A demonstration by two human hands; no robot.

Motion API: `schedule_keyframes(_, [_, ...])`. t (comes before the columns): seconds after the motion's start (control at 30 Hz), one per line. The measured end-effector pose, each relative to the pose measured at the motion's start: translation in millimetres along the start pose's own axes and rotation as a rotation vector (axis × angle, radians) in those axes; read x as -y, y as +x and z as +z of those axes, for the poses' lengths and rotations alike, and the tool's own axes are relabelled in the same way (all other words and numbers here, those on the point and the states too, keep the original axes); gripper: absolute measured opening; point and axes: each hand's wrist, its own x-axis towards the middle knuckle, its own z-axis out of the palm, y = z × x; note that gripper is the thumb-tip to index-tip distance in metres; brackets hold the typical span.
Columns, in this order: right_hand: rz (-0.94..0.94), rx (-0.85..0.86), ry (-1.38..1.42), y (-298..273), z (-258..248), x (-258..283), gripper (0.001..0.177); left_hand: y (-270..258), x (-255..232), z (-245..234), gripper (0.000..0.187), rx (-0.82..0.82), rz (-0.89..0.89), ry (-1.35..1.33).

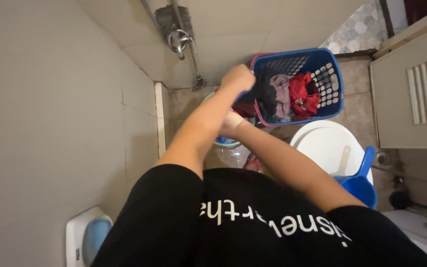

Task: Hand washing clothes in a bucket within a bathroom.

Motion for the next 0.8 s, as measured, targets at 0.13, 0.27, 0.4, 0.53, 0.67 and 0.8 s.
schedule_keyframes(0.13, [-0.138,0.374,-0.076,-10,-83,-20,0.033,161,96,82,0.06,-0.01,-0.017,-0.094])
schedule_keyframes(0.27, [0.175,0.321,0.101,-25,-120,-44,0.045,154,119,72,0.064,0.12,-0.103,-0.394])
schedule_keyframes(0.4, [0.694,-0.067,0.302,-66,-129,-63,0.072,150,116,103,0.054,0.332,-0.182,-0.901])
schedule_keyframes(0.53, [1.164,-0.275,0.419,-136,-103,-86,0.052,160,97,160,0.042,0.585,-0.276,-1.406])
schedule_keyframes(0.67, [1.486,-0.638,0.523,-237,-62,-128,0.051,181,30,210,0.064,0.439,-0.48,-1.011])
schedule_keyframes(0.8, [1.817,-1.001,0.784,-351,-12,-166,0.037,205,-49,264,0.071,0.426,-0.452,-0.896])
